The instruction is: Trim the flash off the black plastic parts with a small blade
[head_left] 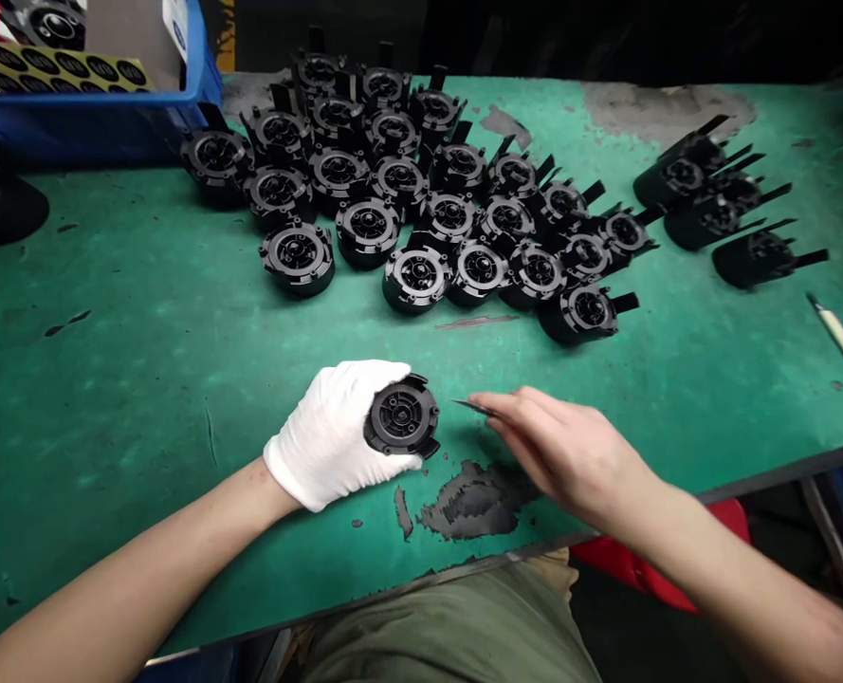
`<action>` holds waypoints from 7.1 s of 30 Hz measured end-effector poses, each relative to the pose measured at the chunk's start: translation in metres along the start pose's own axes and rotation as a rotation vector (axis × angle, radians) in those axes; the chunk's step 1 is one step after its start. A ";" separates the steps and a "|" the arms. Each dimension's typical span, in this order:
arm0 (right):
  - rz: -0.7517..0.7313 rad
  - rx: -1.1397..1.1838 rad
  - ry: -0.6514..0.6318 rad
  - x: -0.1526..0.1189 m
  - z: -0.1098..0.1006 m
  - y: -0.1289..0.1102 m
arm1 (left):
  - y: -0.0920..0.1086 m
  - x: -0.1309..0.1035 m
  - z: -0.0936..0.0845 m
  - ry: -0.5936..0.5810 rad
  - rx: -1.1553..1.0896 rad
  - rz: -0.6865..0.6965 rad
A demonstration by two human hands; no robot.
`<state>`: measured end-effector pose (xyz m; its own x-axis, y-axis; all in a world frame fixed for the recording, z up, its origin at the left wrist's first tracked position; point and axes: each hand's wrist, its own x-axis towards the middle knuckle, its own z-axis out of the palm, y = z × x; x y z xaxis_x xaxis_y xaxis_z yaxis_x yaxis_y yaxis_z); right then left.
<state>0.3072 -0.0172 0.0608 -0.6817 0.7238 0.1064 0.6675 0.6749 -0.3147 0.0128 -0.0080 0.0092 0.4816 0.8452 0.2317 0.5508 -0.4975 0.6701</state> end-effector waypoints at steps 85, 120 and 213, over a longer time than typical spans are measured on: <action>-0.482 -0.293 -0.384 0.055 -0.021 0.025 | 0.010 0.009 -0.015 -0.152 -0.056 -0.019; -0.565 -0.311 -0.476 0.062 -0.024 0.030 | 0.006 0.008 -0.012 -0.125 -0.037 0.029; 0.117 -0.340 -0.114 0.022 0.012 -0.043 | 0.005 0.000 -0.001 0.011 0.025 -0.091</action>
<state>0.2601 -0.0322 0.0658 -0.6113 0.7910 -0.0229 0.7910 0.6117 0.0142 0.0155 -0.0103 0.0132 0.4214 0.8893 0.1779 0.6089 -0.4228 0.6712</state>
